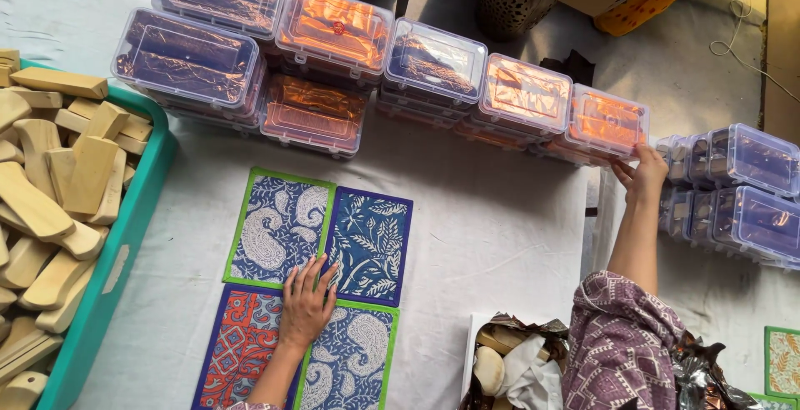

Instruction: The person wraps small wooden blocks in copper foil and places them into clear plastic containers. They wipe the blocks with a white cloth before wrapping and stack the filled containers on the table.

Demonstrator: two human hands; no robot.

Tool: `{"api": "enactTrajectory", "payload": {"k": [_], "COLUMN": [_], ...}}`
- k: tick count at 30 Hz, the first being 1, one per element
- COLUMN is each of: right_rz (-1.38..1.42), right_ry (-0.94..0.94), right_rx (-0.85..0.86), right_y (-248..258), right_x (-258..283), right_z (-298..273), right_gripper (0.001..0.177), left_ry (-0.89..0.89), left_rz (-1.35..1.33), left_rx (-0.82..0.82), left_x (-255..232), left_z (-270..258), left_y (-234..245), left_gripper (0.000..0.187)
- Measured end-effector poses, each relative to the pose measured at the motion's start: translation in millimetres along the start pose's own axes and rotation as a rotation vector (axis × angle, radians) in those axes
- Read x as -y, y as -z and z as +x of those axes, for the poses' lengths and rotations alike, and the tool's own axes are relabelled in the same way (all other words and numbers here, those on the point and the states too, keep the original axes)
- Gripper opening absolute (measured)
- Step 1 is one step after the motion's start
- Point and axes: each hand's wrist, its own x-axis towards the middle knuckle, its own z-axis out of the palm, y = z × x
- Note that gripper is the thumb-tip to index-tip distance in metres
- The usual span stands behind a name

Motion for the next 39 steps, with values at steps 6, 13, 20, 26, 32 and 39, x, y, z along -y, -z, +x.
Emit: {"api": "enactTrajectory", "payload": {"k": [6,13,20,26,32,39], "right_rz": [-0.240,0.139,0.031,-0.099,-0.093,0.004], "right_ry": [0.172,0.375,-0.048,-0.166,-0.088,-0.123], "right_rx": [-0.317,-0.694,0.151,0.355,0.191,0.169], "right_y": [-34.9,-150.6,-340.0,-451.0,-472.1,-459.9], "right_x": [-16.6,-74.5,-143.3,-148.6,-127.0,-169.1], "right_z": [-20.3,-124.5,-246.6,-297.9,-321.2,-280.9], "right_gripper": [0.043,0.045,0.056,0.066,0.051,0.043], "left_ry": [-0.006,-0.006,-0.012,-0.042,-0.064,-0.035], "left_rz": [0.015,0.013,-0.007,-0.063,-0.147,-0.452], "left_rx": [0.000,-0.016,-0.031,-0.089,-0.105,-0.068], "left_x": [1.1,1.8,0.8,2.3,5.7,8.1], "left_z": [-0.4,-1.7,-1.5,-1.8,-3.1,-0.8], "left_y": [-1.9,-4.6,-4.6,-4.1,-4.8,20.9], "left_gripper": [0.052,0.052,0.050,0.049,0.047,0.048]}}
